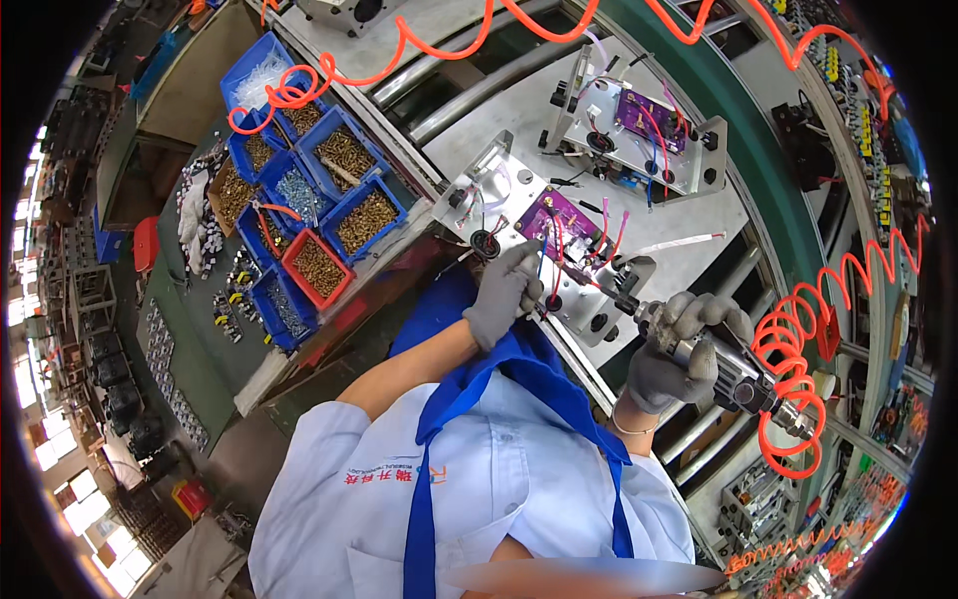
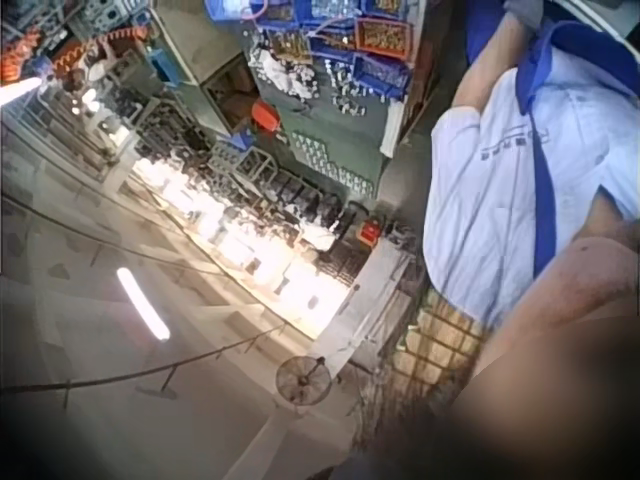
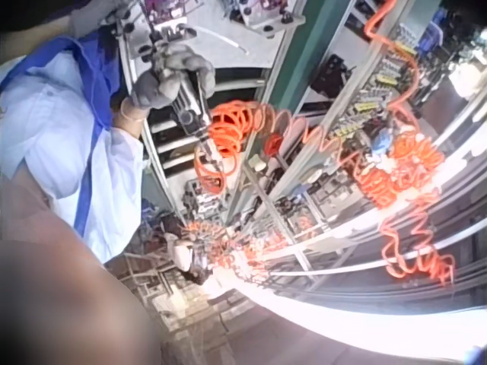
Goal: Assemble electronic circuit board components and tighten screws using a pneumatic screwdriver.
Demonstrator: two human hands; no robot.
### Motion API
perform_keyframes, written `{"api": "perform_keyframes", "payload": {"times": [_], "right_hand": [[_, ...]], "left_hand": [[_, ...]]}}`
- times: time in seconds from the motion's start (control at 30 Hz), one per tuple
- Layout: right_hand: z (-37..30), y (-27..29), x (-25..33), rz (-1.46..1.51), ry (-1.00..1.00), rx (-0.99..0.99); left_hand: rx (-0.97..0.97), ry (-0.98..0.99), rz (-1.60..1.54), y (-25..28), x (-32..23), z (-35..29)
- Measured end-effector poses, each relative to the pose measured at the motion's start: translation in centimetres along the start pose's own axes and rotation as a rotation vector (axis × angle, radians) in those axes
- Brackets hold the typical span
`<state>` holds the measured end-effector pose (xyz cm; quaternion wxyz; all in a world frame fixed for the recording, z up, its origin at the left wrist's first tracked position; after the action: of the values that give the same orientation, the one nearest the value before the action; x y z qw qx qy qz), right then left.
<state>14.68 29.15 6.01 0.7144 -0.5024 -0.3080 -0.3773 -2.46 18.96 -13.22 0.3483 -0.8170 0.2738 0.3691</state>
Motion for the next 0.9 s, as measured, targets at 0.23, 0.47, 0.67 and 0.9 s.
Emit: {"api": "perform_keyframes", "payload": {"times": [0.23, 0.47, 0.67, 0.9], "right_hand": [[0.3, -1.3, 1.5, 0.012, 0.054, 0.038], [0.3, -1.7, 1.2, 0.04, 0.083, 0.033], [0.5, -3.3, -0.7, 0.053, -0.013, 0.143], [0.3, -4.1, -3.7, -0.052, -0.032, 0.221]], "left_hand": [[0.153, -0.173, 0.822, 0.0, -2.3, 3.0], [0.156, -0.083, 0.523, -0.7, -1.4, 3.4], [0.064, -0.318, 0.7, -0.3, -2.1, 2.9], [0.074, -0.288, 0.704, 0.0, -1.3, 2.5]]}}
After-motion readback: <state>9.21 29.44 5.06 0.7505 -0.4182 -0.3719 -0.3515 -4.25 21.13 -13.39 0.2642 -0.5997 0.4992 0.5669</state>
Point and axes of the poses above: each hand's wrist, its own z-axis towards the middle knuckle, its own y-axis out of the back of the hand, x = y × z, the point moved 7 cm from there along z, towards the middle knuckle, and after that the axes turned 7 degrees about -y, right-handed, at the moved point
